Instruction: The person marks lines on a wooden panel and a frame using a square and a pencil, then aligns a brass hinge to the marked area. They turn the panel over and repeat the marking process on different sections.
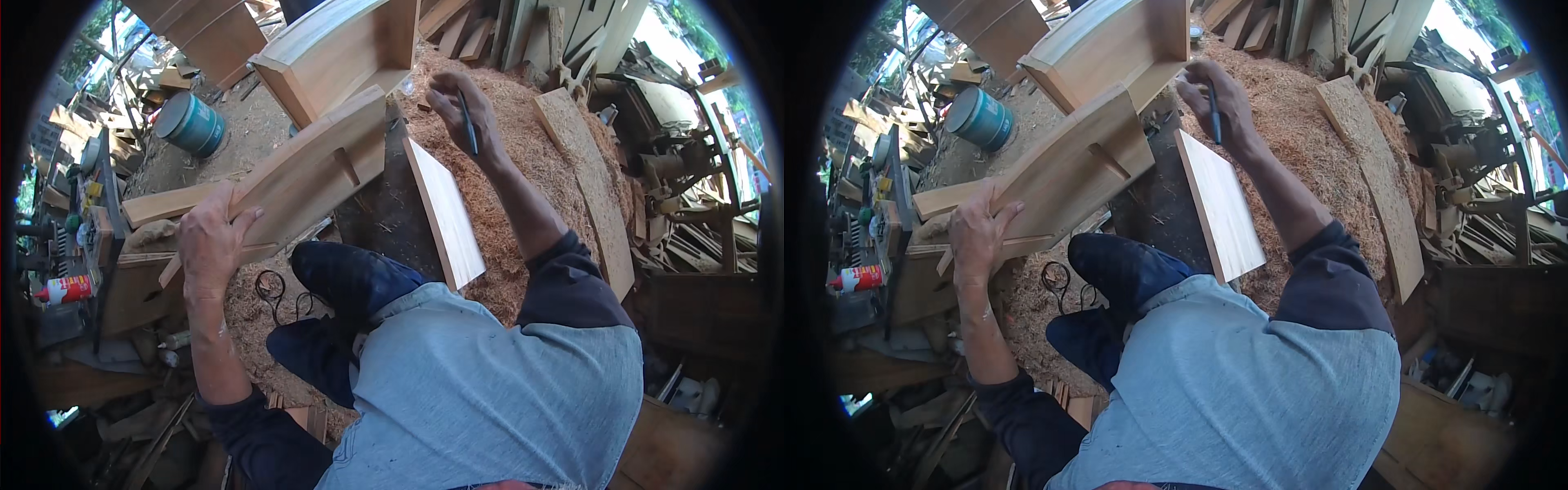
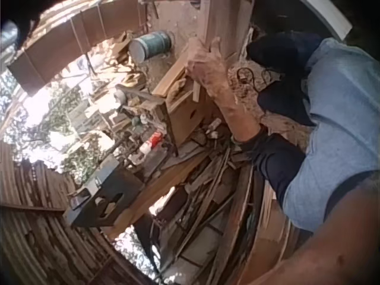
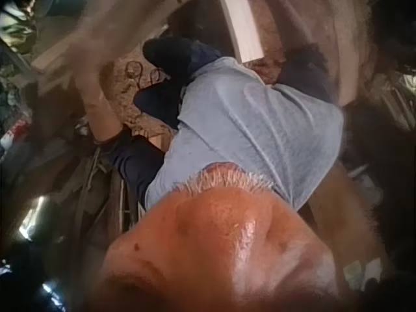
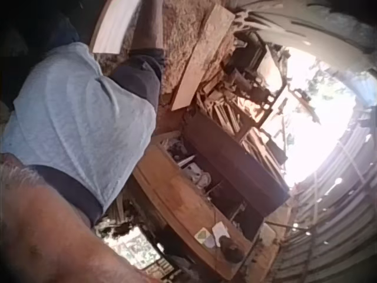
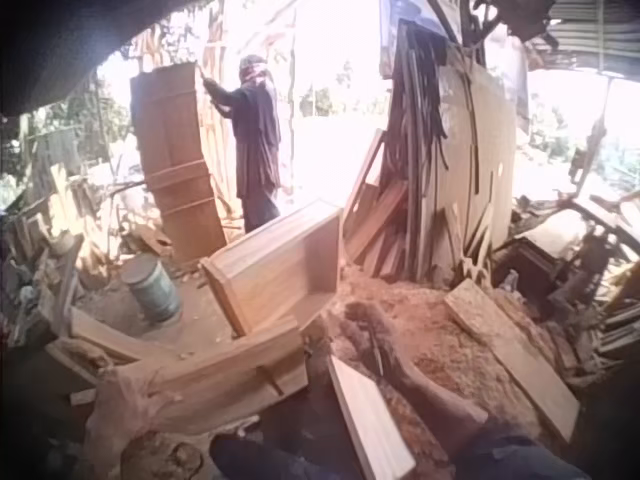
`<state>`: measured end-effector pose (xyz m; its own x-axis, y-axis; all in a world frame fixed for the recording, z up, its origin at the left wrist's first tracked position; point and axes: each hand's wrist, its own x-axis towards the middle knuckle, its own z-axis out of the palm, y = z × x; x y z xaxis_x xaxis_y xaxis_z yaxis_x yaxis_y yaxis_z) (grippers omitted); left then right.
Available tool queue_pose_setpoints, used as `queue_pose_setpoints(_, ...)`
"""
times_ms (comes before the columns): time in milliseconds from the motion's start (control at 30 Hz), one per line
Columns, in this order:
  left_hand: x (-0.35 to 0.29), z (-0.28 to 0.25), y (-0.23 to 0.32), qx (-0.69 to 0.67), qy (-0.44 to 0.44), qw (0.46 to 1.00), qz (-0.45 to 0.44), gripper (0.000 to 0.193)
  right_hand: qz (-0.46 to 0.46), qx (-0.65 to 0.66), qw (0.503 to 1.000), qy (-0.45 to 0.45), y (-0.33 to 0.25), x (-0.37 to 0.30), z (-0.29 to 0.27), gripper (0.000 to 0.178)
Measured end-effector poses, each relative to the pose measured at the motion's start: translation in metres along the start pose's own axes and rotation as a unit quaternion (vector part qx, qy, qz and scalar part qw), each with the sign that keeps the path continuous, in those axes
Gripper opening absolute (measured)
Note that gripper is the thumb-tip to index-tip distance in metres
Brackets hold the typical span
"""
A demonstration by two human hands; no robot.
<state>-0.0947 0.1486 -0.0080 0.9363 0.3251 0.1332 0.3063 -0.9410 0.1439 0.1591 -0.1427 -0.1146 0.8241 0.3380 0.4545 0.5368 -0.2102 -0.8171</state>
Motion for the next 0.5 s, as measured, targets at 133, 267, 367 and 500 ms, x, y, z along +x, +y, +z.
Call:
queue_pose_setpoints(133,-0.009,-0.002,0.018,0.045,-0.018,0.998,0.037,0.04,0.24,-0.205,0.931,-0.181,0.088,-0.107,-0.004,0.086)
queue_pose_setpoints(267,-0.014,-0.003,0.029,0.051,-0.033,0.998,0.025,0.039,0.27,-0.303,0.893,-0.193,0.102,-0.181,0.036,0.097)
queue_pose_setpoints(367,-0.013,-0.003,0.031,0.048,-0.039,0.998,0.024,0.039,0.342,-0.292,0.864,-0.226,0.113,-0.189,0.044,0.084)
queue_pose_setpoints(500,-0.015,-0.001,0.029,0.015,-0.057,0.998,0.036,0.038,0.301,-0.293,0.866,-0.27,0.131,-0.178,0.026,0.043)
